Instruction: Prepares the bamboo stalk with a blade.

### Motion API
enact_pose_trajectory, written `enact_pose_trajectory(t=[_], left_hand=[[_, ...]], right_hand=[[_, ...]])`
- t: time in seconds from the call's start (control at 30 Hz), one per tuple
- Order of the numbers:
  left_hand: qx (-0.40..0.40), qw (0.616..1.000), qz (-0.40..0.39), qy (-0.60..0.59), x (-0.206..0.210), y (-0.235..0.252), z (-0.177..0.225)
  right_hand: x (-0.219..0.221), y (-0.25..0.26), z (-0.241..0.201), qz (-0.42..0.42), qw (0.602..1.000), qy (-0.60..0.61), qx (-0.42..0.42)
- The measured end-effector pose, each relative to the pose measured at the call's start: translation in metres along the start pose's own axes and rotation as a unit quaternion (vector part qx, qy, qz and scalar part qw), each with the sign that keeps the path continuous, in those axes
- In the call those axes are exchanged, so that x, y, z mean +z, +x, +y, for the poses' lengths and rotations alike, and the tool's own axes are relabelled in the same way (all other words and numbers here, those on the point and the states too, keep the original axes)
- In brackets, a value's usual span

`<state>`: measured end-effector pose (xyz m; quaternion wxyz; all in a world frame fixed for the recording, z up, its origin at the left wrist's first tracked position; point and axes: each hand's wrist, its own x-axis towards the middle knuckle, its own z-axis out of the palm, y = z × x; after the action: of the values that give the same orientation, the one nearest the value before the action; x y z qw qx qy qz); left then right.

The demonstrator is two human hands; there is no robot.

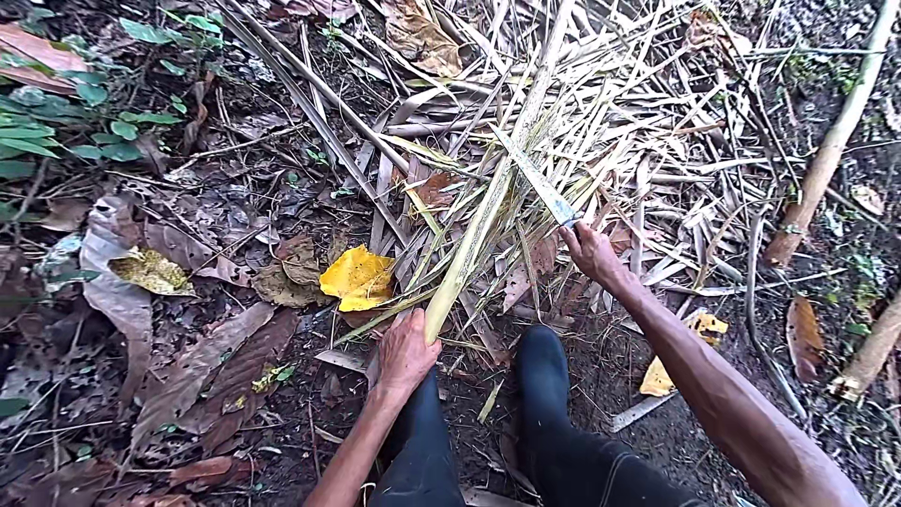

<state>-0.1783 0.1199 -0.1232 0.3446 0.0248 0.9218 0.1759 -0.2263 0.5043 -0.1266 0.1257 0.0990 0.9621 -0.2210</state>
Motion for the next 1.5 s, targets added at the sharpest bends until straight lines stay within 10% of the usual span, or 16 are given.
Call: enact_pose_trajectory(t=[0.33, 0.57, 0.87, 1.03, 1.2, 1.5], left_hand=[[0.017, 0.992, 0.088, -0.085, 0.005, -0.085, -0.031], [-0.006, 0.984, 0.064, -0.168, 0.029, -0.117, -0.069], [-0.044, 0.965, 0.050, -0.255, 0.044, -0.128, -0.090], [-0.039, 0.962, 0.068, -0.263, 0.044, -0.129, -0.088], [-0.042, 0.960, 0.077, -0.265, 0.047, -0.128, -0.087], [-0.041, 0.962, 0.084, -0.258, 0.048, -0.127, -0.091]], right_hand=[[-0.022, -0.033, -0.007, 0.018, 0.997, -0.037, -0.069], [-0.034, -0.077, -0.037, -0.127, 0.975, -0.135, -0.124], [-0.058, -0.001, 0.016, -0.044, 0.986, -0.156, -0.033], [-0.055, -0.018, -0.010, -0.113, 0.952, -0.213, -0.188], [-0.082, 0.047, 0.016, -0.041, 0.983, -0.177, 0.040], [-0.062, 0.041, -0.011, -0.059, 0.967, -0.228, -0.094]])
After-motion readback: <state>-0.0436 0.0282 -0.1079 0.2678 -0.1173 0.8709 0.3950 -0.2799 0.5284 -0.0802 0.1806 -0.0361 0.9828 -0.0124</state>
